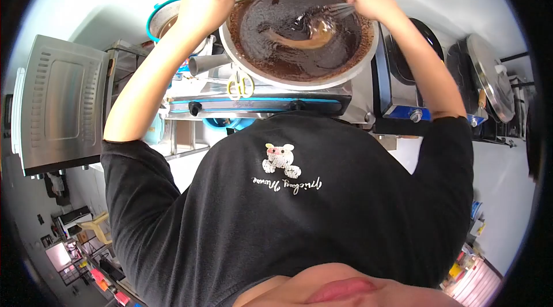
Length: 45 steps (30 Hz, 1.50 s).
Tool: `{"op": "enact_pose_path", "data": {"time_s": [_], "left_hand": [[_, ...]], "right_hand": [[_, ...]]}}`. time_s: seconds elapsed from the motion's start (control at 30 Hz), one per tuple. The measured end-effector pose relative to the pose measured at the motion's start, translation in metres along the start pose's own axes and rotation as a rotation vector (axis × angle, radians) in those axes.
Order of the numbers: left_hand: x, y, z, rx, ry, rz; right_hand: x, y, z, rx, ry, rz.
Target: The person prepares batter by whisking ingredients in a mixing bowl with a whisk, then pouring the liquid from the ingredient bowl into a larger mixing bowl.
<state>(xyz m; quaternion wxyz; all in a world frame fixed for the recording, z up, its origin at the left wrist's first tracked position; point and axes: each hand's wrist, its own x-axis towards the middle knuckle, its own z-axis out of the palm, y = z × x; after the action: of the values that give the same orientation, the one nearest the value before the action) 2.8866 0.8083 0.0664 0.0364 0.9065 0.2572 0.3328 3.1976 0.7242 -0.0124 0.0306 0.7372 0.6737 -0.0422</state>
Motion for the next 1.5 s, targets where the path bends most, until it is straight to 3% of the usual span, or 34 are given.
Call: {"op": "enact_pose_path", "data": {"time_s": [0.1,0.2,0.3,0.47,0.5,0.57,0.73,0.83,0.93,1.07,1.17,1.27,1.37,1.5], "left_hand": [[-0.001,0.000,0.002,-0.005,0.010,-0.023],[0.000,-0.001,0.002,0.025,0.002,-0.030],[0.000,0.001,0.000,-0.006,-0.008,-0.046],[-0.002,0.000,0.000,0.004,0.008,-0.039],[-0.002,0.000,-0.001,0.015,0.012,-0.046],[-0.001,-0.002,-0.001,0.008,0.017,-0.042],[-0.001,-0.005,0.001,-0.054,0.043,-0.026],[-0.001,-0.006,0.000,0.050,0.020,-0.050],[-0.005,-0.009,0.001,0.031,0.014,-0.049],[-0.003,-0.010,0.000,-0.021,0.034,-0.051],[-0.002,-0.010,0.000,-0.035,0.041,-0.073],[-0.003,-0.011,0.000,-0.021,0.033,-0.075],[-0.006,-0.013,0.002,-0.028,0.026,-0.062],[-0.004,-0.019,0.004,-0.049,0.057,-0.053]], "right_hand": [[-0.010,-0.036,0.012,0.021,0.148,-0.004],[-0.027,-0.039,0.010,0.053,0.025,-0.158],[-0.019,-0.004,-0.004,0.052,-0.098,-0.083],[0.012,0.006,0.025,0.009,0.184,0.039],[0.001,-0.019,0.027,0.016,0.164,0.077],[-0.018,-0.042,0.025,0.075,0.116,-0.044],[-0.006,-0.003,0.000,0.035,-0.036,-0.104],[-0.005,-0.005,-0.021,-0.041,0.211,-0.097],[-0.015,-0.009,-0.049,-0.003,0.307,-0.047],[-0.013,-0.008,-0.074,-0.098,0.195,0.164],[0.029,0.029,-0.009,-0.027,0.240,0.139],[0.012,-0.013,0.022,0.018,0.204,0.042],[-0.008,-0.021,0.006,0.056,0.060,-0.062],[-0.054,-0.014,-0.036,0.062,0.044,0.000]]}}
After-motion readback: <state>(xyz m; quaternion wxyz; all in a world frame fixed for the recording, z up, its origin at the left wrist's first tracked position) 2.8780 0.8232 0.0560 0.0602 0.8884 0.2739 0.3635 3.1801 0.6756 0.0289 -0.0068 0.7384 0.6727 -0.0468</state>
